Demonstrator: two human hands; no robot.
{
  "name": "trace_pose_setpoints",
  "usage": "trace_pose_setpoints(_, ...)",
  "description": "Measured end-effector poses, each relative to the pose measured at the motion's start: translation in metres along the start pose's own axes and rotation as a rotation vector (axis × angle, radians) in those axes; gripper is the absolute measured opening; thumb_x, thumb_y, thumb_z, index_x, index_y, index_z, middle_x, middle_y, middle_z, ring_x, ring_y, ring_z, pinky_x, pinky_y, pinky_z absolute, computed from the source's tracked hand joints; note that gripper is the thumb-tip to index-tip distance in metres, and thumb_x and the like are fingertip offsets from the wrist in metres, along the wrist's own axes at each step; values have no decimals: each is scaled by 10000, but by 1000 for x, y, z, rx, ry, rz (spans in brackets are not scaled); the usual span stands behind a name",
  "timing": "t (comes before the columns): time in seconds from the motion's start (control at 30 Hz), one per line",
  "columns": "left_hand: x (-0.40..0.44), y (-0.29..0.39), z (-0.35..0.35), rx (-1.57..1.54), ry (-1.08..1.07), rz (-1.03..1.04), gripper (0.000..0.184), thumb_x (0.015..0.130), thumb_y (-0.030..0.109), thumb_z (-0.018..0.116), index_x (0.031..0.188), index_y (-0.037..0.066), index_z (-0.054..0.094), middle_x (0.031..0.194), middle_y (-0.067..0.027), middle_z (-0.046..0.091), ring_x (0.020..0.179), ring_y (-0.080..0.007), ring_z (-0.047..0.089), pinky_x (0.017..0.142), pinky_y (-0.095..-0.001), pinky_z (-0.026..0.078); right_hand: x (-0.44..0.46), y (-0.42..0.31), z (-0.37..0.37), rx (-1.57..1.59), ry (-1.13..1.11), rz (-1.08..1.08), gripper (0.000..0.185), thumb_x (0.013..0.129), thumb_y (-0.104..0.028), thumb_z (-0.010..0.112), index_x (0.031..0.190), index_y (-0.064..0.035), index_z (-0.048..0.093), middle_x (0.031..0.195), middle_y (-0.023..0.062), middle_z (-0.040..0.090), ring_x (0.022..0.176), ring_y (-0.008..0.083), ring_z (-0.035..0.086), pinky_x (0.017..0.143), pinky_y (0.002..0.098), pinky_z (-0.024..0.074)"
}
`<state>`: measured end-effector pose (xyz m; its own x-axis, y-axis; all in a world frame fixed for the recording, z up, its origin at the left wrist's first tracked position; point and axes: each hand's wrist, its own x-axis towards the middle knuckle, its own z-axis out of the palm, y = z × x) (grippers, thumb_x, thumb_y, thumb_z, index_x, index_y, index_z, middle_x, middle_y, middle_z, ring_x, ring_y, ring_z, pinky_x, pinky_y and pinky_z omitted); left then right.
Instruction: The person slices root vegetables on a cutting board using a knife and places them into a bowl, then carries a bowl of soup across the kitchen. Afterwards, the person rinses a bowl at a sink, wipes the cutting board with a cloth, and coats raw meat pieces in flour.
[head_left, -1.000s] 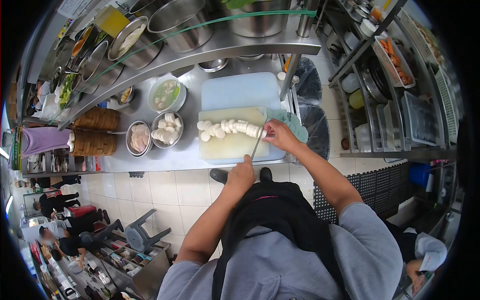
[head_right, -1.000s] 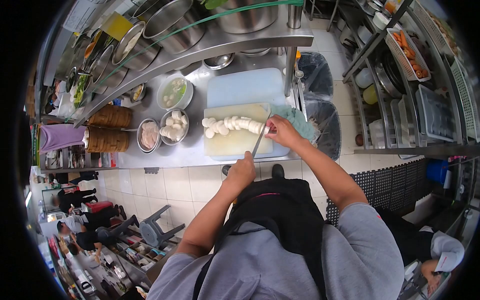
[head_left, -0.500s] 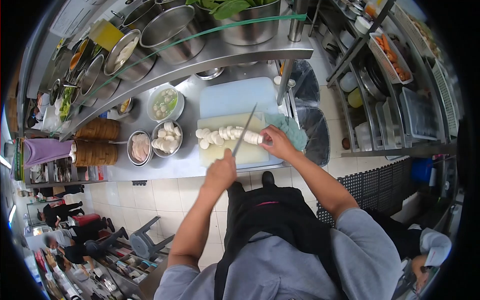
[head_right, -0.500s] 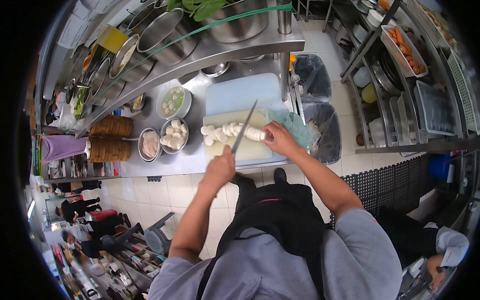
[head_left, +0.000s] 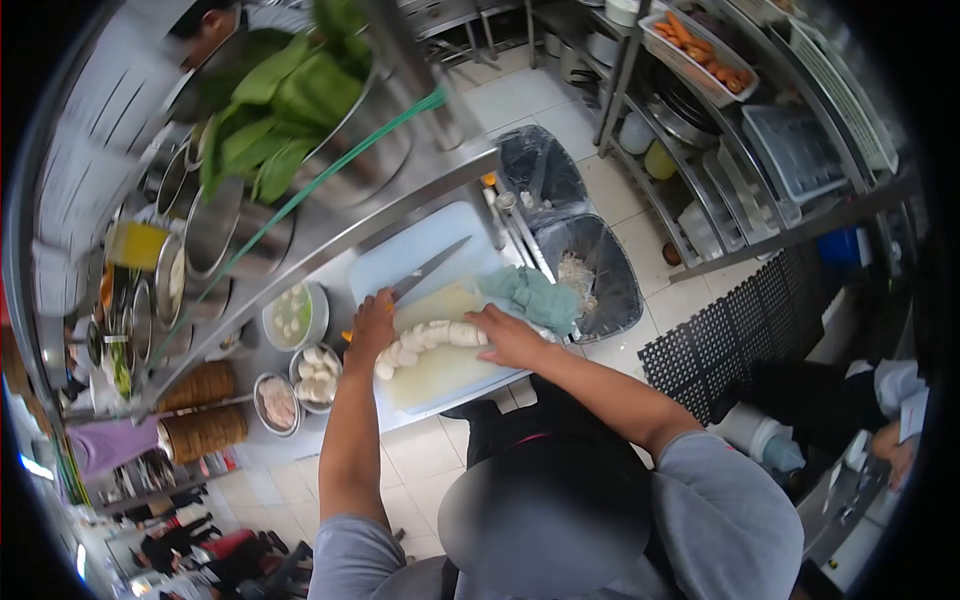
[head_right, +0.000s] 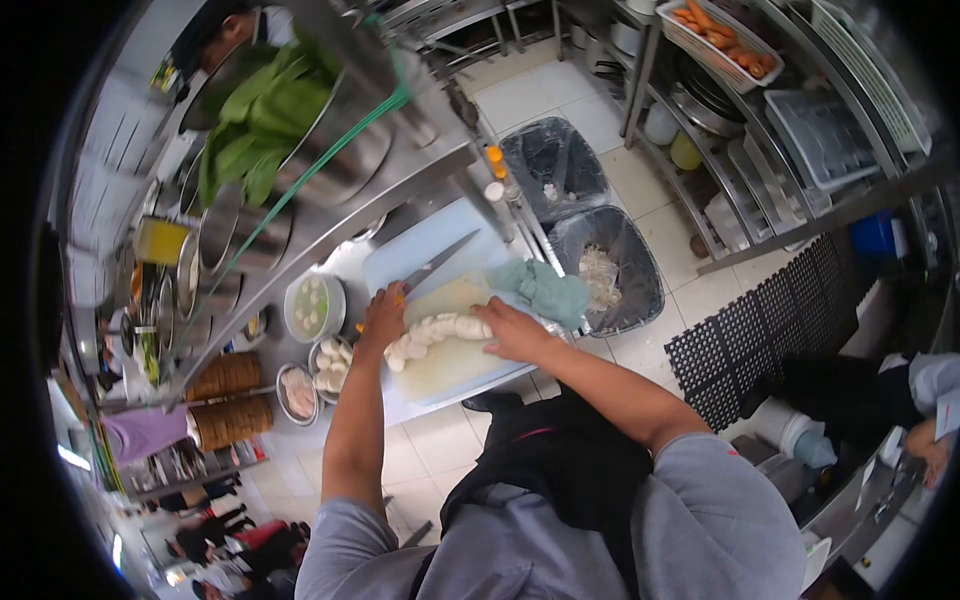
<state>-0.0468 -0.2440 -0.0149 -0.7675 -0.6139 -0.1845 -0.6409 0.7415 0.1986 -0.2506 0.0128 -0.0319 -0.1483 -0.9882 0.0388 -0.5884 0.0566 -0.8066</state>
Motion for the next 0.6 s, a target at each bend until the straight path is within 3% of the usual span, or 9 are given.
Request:
trace_pose_setpoints(0.1,25,18,-14,138,-64,-46,439,908,224,675,1314,181,513,1232,-183,561,1139,-408,573,932,-569,462,2,-11,1,-41,1,92,742,743,-238,836,1383,-89,491,1201,183,518,1040,379,620,875,471,533)
trace_pose_setpoints(0.17,46,49,-32,199,82,83,383,882,214,696,1243,149,588,1274,-176,537,1152,-408,559,944,-574,453,2,-14,4,-62,4,105,651,762,-234,819,1330,-83,538,1159,170,528,1001,364,633,835,464,544)
trace_pose_setpoints(0.2,69,74,-43,131,171,179,363,856,210,712,1197,122,624,1186,-155,596,1096,-390,589,944,-526,465,2,-17,6,-37,40,111,558,780,-215,797,1275,-77,578,1130,157,541,986,356,638,820,451,549)
trace_pose_setpoints(0.27,126,108,-40,-34,242,374,405,795,162,763,1168,78,630,1105,-179,655,1035,-399,623,913,-486,498,2,-14,10,-12,56,108,542,782,-206,791,1266,-76,583,1123,154,545,978,356,640,815,453,550)
trace_pose_setpoints(0.37,202,135,1,-84,259,383,381,778,130,761,1133,38,657,1078,-184,689,1000,-402,641,889,-451,516,-3,-13,18,3,54,105,527,782,-190,783,1259,-80,589,1117,149,549,981,350,639,815,455,548)
trace_pose_setpoints(0.6,250,160,27,-68,127,290,418,752,309,762,1113,109,699,1100,-146,698,1040,-385,641,904,-498,499,-17,-13,23,-95,161,39,512,770,-159,765,1248,-88,597,1111,132,549,988,325,610,849,422,531)
